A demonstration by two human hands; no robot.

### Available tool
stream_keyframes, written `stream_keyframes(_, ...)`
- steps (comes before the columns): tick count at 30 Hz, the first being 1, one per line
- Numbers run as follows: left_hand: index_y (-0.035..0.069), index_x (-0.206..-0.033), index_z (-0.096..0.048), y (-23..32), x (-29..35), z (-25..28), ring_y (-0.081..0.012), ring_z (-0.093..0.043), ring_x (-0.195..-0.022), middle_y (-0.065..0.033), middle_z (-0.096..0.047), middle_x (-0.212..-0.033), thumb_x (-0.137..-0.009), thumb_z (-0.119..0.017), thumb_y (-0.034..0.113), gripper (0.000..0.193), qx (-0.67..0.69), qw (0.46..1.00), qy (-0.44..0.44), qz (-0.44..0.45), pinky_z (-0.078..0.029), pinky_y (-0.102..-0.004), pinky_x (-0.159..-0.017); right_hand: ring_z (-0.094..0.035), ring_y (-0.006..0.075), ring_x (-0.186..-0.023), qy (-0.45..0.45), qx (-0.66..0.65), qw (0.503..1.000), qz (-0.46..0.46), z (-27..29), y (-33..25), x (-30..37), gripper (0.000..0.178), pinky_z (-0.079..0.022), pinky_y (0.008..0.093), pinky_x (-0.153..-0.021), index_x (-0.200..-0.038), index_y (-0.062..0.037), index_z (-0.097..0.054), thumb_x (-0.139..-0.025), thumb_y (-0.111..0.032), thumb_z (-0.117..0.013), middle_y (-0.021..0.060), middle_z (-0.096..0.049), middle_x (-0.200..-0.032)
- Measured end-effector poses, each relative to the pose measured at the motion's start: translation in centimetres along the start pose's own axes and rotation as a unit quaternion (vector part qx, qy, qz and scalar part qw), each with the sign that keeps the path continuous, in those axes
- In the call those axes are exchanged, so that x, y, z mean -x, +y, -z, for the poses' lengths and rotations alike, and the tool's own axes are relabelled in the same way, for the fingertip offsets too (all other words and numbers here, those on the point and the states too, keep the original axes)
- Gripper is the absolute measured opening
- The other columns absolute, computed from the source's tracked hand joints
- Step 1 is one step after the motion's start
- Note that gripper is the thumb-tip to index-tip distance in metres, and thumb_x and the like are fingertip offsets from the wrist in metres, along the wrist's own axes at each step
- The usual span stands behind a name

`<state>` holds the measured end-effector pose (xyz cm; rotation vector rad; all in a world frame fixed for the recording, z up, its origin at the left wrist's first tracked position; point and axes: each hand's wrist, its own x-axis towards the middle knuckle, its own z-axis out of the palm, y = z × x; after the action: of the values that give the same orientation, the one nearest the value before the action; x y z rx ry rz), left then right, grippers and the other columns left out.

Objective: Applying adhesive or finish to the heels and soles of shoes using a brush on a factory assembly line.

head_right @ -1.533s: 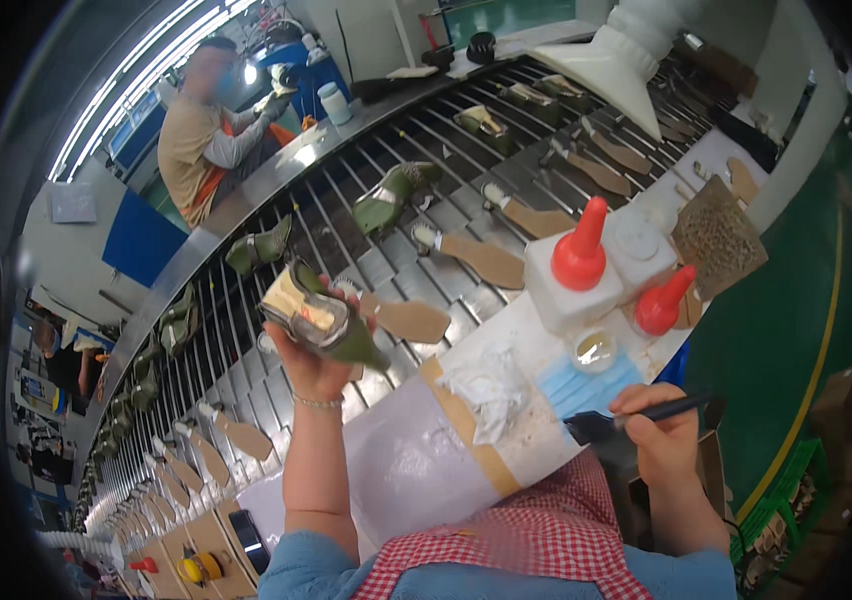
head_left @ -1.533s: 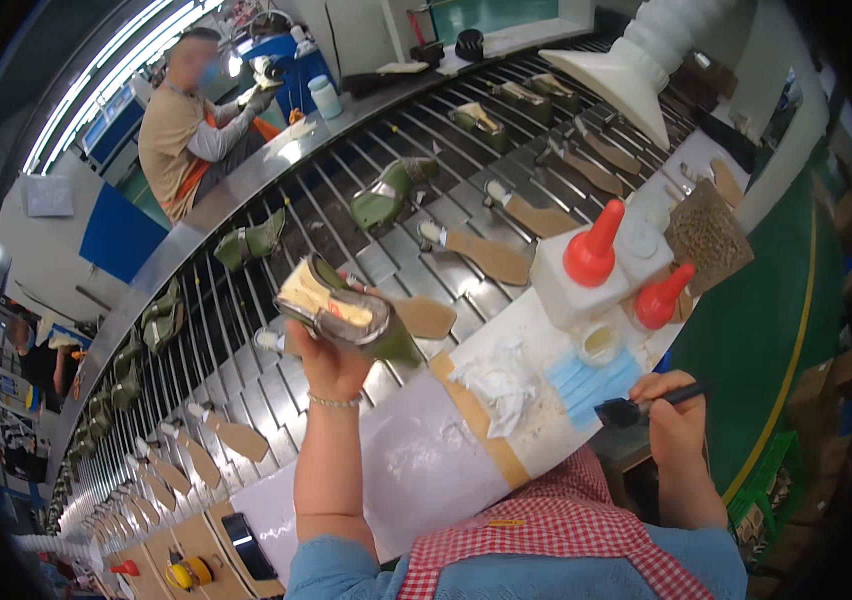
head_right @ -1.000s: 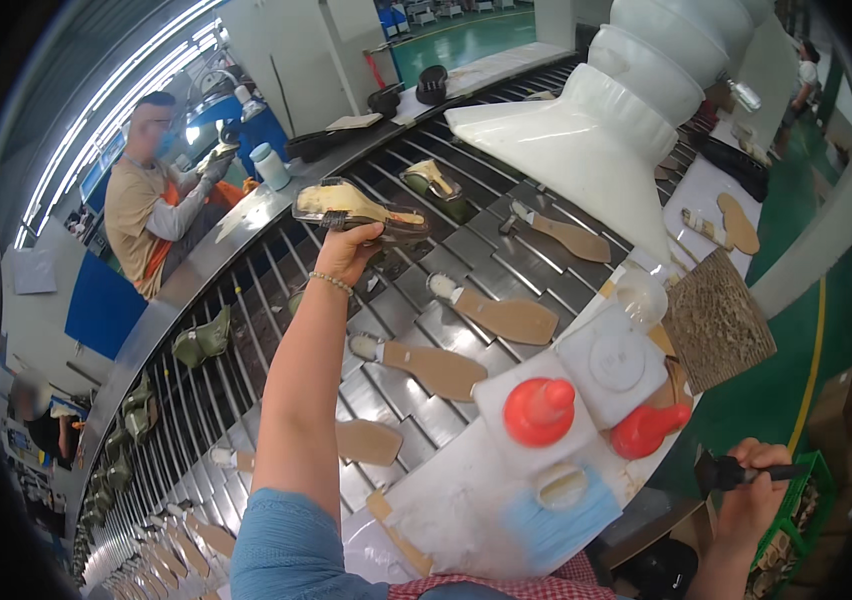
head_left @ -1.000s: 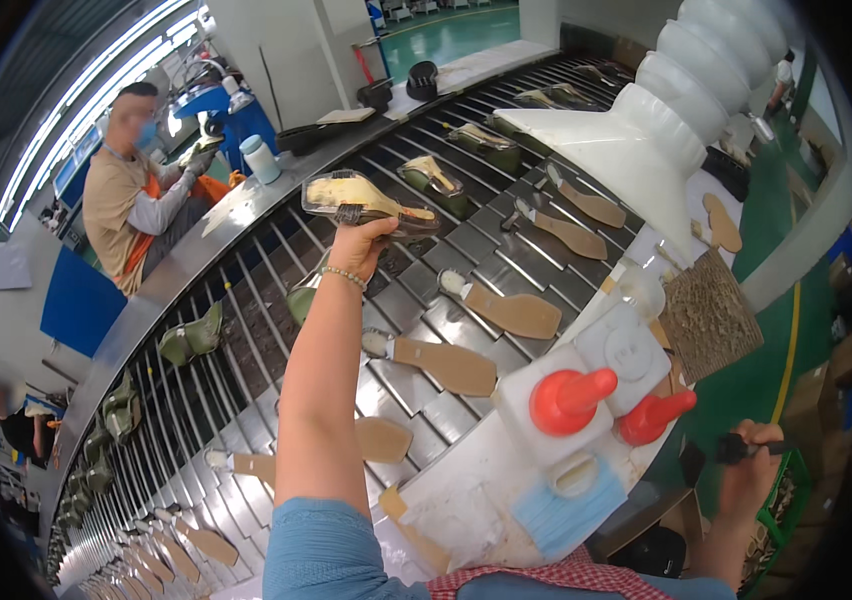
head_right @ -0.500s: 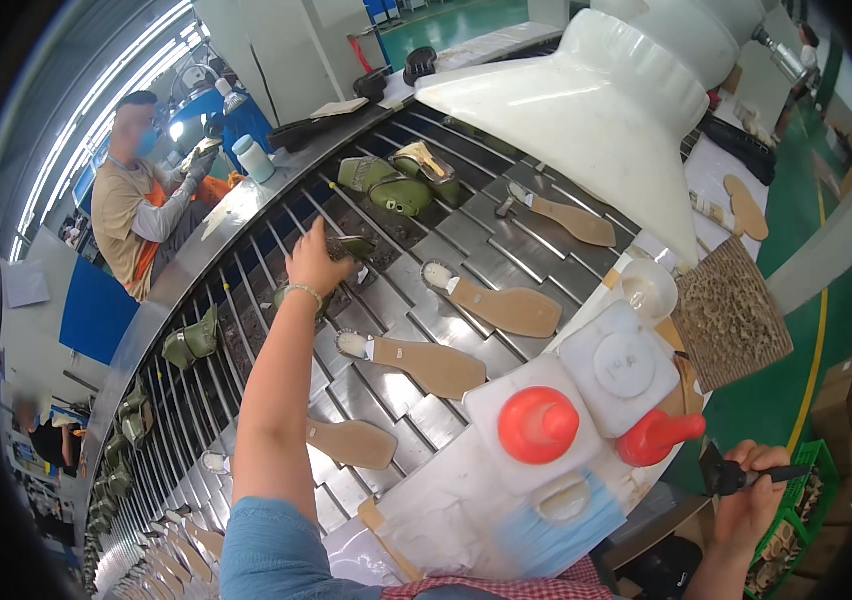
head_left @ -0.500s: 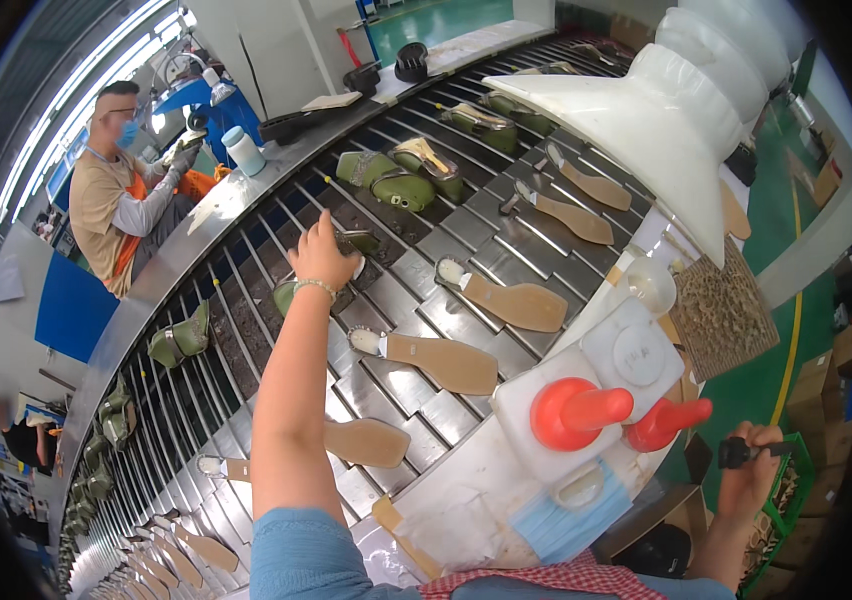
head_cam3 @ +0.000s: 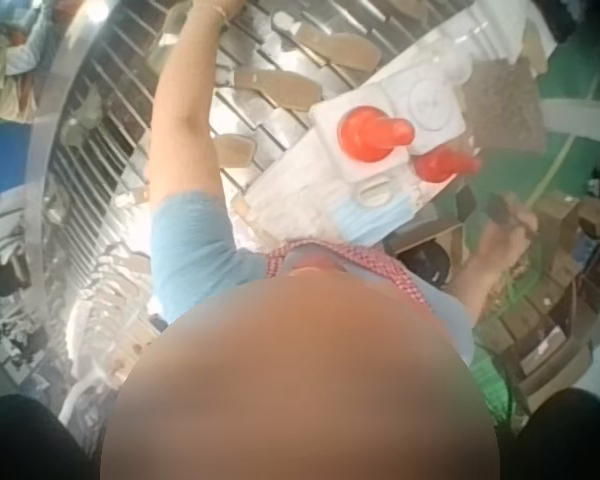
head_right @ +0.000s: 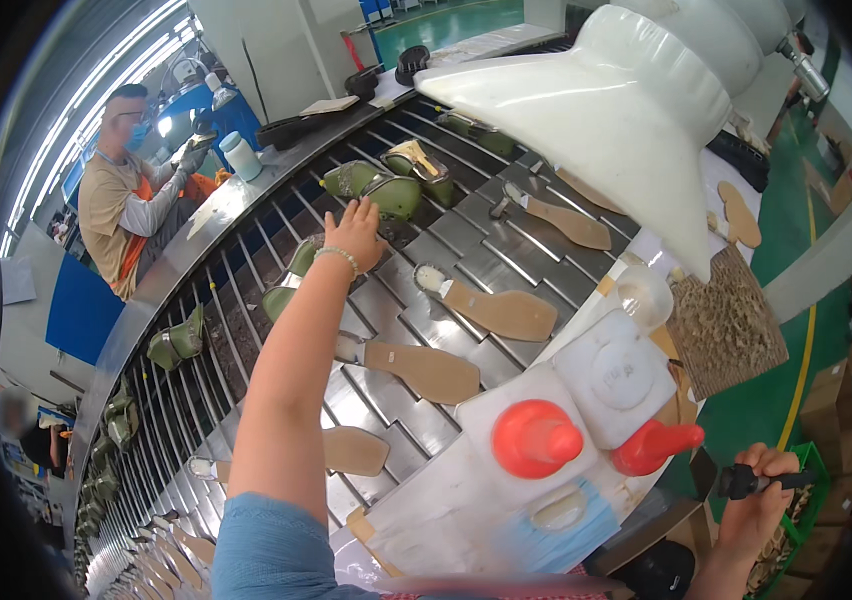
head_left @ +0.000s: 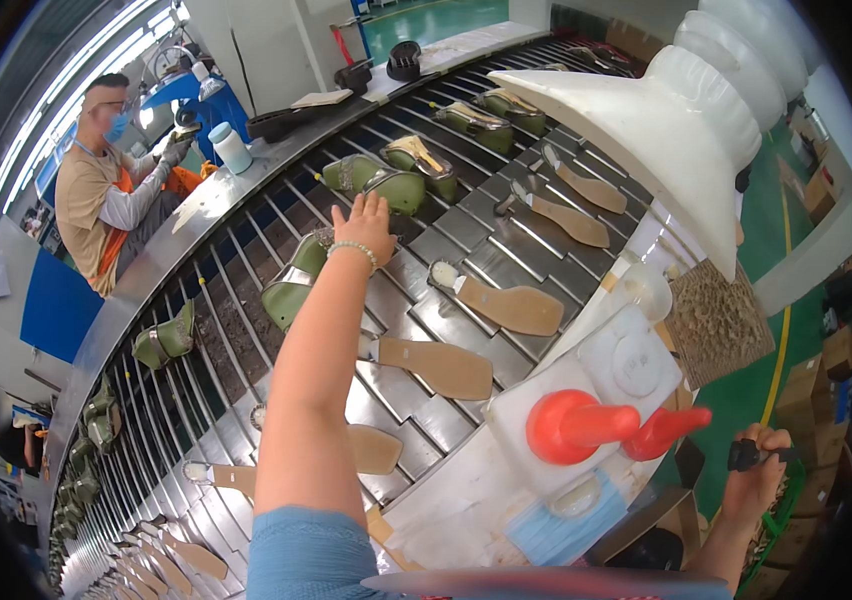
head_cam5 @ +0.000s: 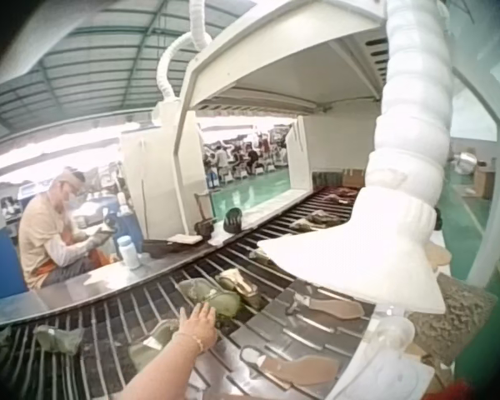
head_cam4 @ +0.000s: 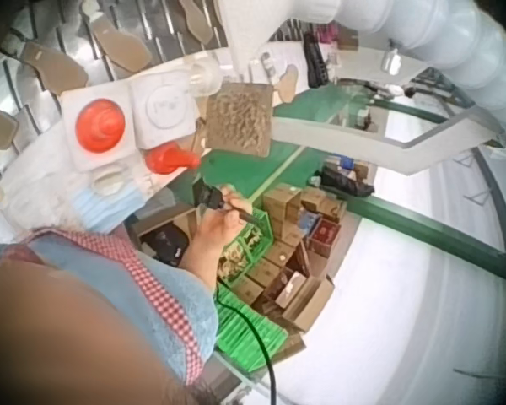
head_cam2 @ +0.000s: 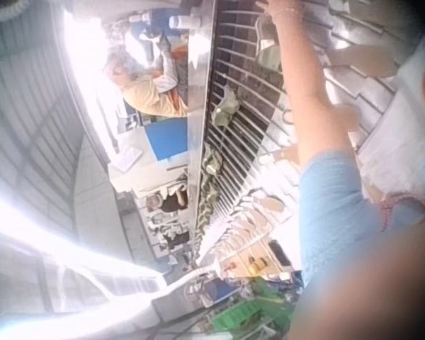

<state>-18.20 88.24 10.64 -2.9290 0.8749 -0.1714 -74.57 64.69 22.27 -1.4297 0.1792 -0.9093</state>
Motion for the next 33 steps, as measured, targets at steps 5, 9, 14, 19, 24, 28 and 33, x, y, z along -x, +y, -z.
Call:
stream_keyframes(5,0.007,-0.144,-0.028,2.4,-2.3,-0.6,-0.0232,-0.022,-0.141,-0.01,-0.034,-0.148,-0.082,-0.048,0.014,0.065,0.036,0.994,-0.097,0.032,-0.014,-0.0587,-0.111,-0.043,0.0184,-0.091,0.073,0.001,0.997,-0.007,3.0,0.6,-0.2,0.032,-0.036,0.0319,-0.081,-0.096,-0.0073,-0.046,-0.087,-0.03,-0.066,0.0036,-0.042,-0.088)
stream_keyframes(9,0.01,-0.141,-0.032,2.3,-2.8,-0.9,-0.0259,-0.03,-0.137,-0.0126,-0.045,-0.139,-0.086,-0.053,0.029,0.062,-0.011,0.994,-0.107,-0.004,-0.021,-0.06,-0.107,-0.043,0.0185,-0.092,0.078,0.018,0.997,-0.002,4.4,0.9,-0.5,0.03,-0.036,0.0325,-0.084,-0.1,-0.0066,-0.046,-0.09,-0.03,-0.062,0.0038,-0.042,-0.09)
stream_keyframes(14,0.013,-0.11,-0.06,4.0,-3.6,-0.1,-0.0262,-0.052,-0.117,-0.0087,-0.054,-0.128,-0.084,-0.054,0.021,0.028,0.029,0.999,-0.025,-0.023,-0.035,-0.0548,-0.098,-0.042,0.0196,-0.098,0.118,-0.032,0.992,0.01,5.3,1.9,-1.1,0.026,-0.036,0.0339,-0.091,-0.103,-0.0054,-0.045,-0.094,-0.028,-0.054,0.0052,-0.041,-0.094)
stream_keyframes(19,0.017,-0.108,-0.065,6.4,-4.3,6.6,-0.0225,-0.049,-0.118,-0.0031,-0.041,-0.144,-0.083,-0.053,0.016,0.028,0.085,0.958,-0.241,-0.126,-0.036,-0.0514,-0.098,-0.043,0.0213,-0.102,0.081,-0.015,0.997,0.001,7.8,1.6,-1.1,0.025,-0.036,0.0344,-0.094,-0.105,-0.005,-0.044,-0.095,-0.027,-0.053,0.0062,-0.041,-0.096)
stream_keyframes(24,0.023,-0.12,-0.062,7.2,-6.6,-1.0,-0.0213,-0.047,-0.12,0.0016,-0.032,-0.149,-0.087,-0.05,0.02,0.034,-0.149,0.981,-0.03,-0.121,-0.039,-0.0504,-0.093,-0.043,0.023,-0.107,0.102,-0.036,0.994,-0.002,8.6,1.9,-1.7,0.025,-0.036,0.0345,-0.094,-0.106,-0.0049,-0.043,-0.096,-0.026,-0.051,0.0071,-0.043,-0.099)
stream_keyframes(28,0.021,-0.127,-0.057,0.2,-12.5,-12.2,-0.0306,-0.05,-0.116,0.0014,-0.031,-0.148,-0.091,-0.05,0.026,0.038,-0.232,0.958,-0.158,-0.052,-0.043,-0.0533,-0.09,-0.044,0.0221,-0.109,0.116,-0.082,0.99,-0.011,8.4,3.0,-2.5,0.024,-0.037,0.0333,-0.093,-0.107,-0.0053,-0.043,-0.097,-0.026,-0.05,0.0064,-0.043,-0.099)
stream_keyframes(33,0.023,-0.132,-0.052,10.4,-9.0,-3.5,-0.0405,-0.049,-0.118,-0.0079,-0.035,-0.144,-0.093,-0.049,0.029,0.04,-0.241,0.965,-0.101,-0.023,-0.038,-0.0595,-0.095,-0.045,0.0197,-0.109,0.142,-0.024,0.99,0.003,9.8,1.0,-0.9,0.023,-0.039,0.033,-0.093,-0.107,-0.0064,-0.044,-0.097,-0.026,-0.049,0.0048,-0.043,-0.1)
